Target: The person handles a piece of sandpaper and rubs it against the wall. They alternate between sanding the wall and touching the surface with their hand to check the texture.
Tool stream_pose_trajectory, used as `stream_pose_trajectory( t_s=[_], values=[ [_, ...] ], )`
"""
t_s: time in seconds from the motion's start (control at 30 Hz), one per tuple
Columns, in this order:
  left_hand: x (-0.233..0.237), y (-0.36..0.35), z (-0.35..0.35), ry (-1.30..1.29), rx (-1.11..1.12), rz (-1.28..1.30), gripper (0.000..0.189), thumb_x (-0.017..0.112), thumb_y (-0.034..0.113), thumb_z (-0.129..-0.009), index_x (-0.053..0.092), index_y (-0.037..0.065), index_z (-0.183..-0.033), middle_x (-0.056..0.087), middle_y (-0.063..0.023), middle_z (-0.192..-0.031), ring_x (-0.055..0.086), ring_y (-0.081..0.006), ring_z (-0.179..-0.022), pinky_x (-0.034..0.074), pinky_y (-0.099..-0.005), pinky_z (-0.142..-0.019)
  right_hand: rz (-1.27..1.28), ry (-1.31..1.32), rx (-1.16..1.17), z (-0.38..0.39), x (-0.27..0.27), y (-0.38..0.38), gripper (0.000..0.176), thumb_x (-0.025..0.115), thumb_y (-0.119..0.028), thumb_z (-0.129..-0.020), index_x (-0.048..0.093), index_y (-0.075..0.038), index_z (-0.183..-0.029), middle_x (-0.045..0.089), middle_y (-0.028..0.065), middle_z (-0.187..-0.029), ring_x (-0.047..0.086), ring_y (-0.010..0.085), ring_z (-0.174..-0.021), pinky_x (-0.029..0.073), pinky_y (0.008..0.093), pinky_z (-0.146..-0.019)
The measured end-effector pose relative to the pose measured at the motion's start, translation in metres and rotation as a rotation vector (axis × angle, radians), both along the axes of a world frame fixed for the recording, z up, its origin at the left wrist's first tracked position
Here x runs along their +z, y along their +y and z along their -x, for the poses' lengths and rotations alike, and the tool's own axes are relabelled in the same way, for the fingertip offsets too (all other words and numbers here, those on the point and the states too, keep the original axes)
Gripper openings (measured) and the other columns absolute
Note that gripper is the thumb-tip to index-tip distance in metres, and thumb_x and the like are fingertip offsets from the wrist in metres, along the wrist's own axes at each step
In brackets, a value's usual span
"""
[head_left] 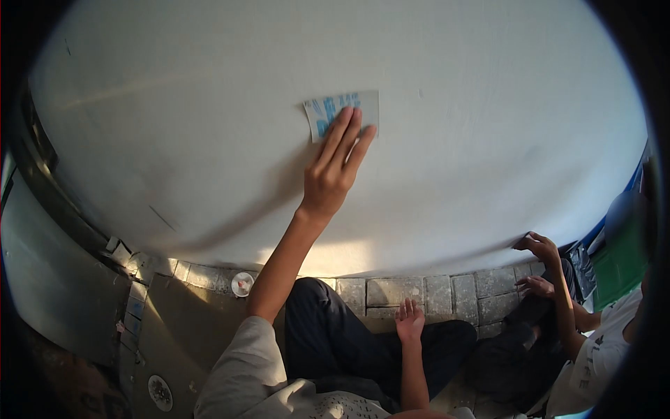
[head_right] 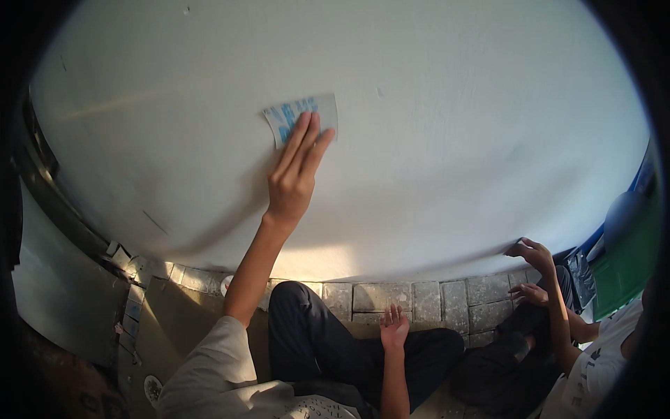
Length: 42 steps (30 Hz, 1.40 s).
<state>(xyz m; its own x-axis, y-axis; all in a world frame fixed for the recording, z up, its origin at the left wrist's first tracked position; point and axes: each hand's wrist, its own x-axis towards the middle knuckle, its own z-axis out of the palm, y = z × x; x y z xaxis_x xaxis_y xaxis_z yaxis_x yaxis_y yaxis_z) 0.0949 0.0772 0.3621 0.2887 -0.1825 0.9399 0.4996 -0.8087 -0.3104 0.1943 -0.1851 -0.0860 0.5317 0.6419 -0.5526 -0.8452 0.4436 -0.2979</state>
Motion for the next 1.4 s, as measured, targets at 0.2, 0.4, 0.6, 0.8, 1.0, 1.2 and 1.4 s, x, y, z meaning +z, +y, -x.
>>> stream_pose_trajectory(
  t_s=[0.2, 0.4, 0.6, 0.8, 1.0, 1.2, 1.4],
  values=[
    [0.068, 0.016, -0.002, -0.007, 0.046, -0.137, 0.049, 0.069, -0.002, -0.085, 0.065, 0.021, -0.128, 0.065, -0.0029, -0.131, 0.056, -0.0212, -0.13, 0.056, -0.0316, -0.102, -0.003, -0.003, 0.01, 0.002, 0.001, 0.003, 0.03, 0.052, -0.026, -0.099, 0.056, -0.014, -0.126, 0.06, 0.0023, -0.128, 0.059, 0.0227, -0.115, 0.049, 0.0416, -0.093],
    [0.066, 0.011, -0.004, -0.028, 0.031, -0.152, 0.052, 0.068, -0.004, -0.084, 0.063, 0.018, -0.131, 0.066, -0.005, -0.131, 0.056, -0.0217, -0.13, 0.056, -0.0321, -0.102, 0.008, 0.013, -0.002, 0.002, 0.001, 0.003, 0.03, 0.052, -0.026, -0.099, 0.056, -0.015, -0.127, 0.06, 0.0011, -0.129, 0.059, 0.0223, -0.114, 0.049, 0.0408, -0.092],
    [-0.034, 0.007, 0.006, 0.22, 0.003, -0.092, 0.055, 0.067, -0.006, -0.085, 0.062, 0.02, -0.133, 0.059, -0.0033, -0.14, 0.054, -0.0218, -0.132, 0.056, -0.0298, -0.102, -0.016, 0.006, -0.005, 0.0, -0.004, 0.001, 0.038, 0.051, -0.027, -0.101, 0.051, -0.012, -0.136, 0.057, 0.0039, -0.131, 0.059, 0.0241, -0.114, 0.051, 0.0412, -0.091],
    [0.099, 0.018, 0.002, -0.045, 0.077, -0.227, 0.048, 0.07, -0.001, -0.084, 0.065, 0.018, -0.128, 0.066, -0.0038, -0.13, 0.058, -0.0216, -0.127, 0.055, -0.032, -0.103, 0.006, 0.027, -0.005, 0.0, -0.002, 0.003, 0.027, 0.053, -0.027, -0.1, 0.059, -0.014, -0.124, 0.064, 0.0007, -0.123, 0.062, 0.0223, -0.112, 0.05, 0.0423, -0.091],
    [0.009, 0.021, 0.003, 0.025, 0.027, -0.176, 0.042, 0.071, 0.002, -0.085, 0.067, 0.016, -0.125, 0.067, -0.0029, -0.129, 0.059, -0.0212, -0.127, 0.055, -0.0314, -0.102, -0.024, 0.04, -0.002, -0.001, 0.0, 0.002, 0.027, 0.053, -0.027, -0.1, 0.059, -0.014, -0.123, 0.063, 0.0007, -0.123, 0.062, 0.0223, -0.111, 0.051, 0.0416, -0.09],
    [0.05, 0.021, -0.001, 0.043, 0.017, -0.224, 0.042, 0.071, 0.002, -0.085, 0.067, 0.017, -0.125, 0.068, -0.0037, -0.126, 0.059, -0.0199, -0.126, 0.056, -0.0299, -0.101, -0.008, 0.019, -0.002, 0.0, -0.001, 0.002, 0.026, 0.054, -0.027, -0.1, 0.059, -0.015, -0.123, 0.063, 0.001, -0.123, 0.062, 0.0225, -0.112, 0.051, 0.0418, -0.09],
    [0.089, 0.013, -0.01, -0.064, -0.017, -0.268, 0.044, 0.07, 0.0, -0.085, 0.066, 0.016, -0.126, 0.068, -0.0051, -0.127, 0.061, -0.0196, -0.124, 0.058, -0.029, -0.098, -0.01, 0.015, -0.001, 0.0, -0.003, 0.002, 0.027, 0.054, -0.027, -0.1, 0.059, -0.014, -0.123, 0.063, 0.0013, -0.123, 0.061, 0.0226, -0.113, 0.051, 0.0421, -0.091]
  ],
)
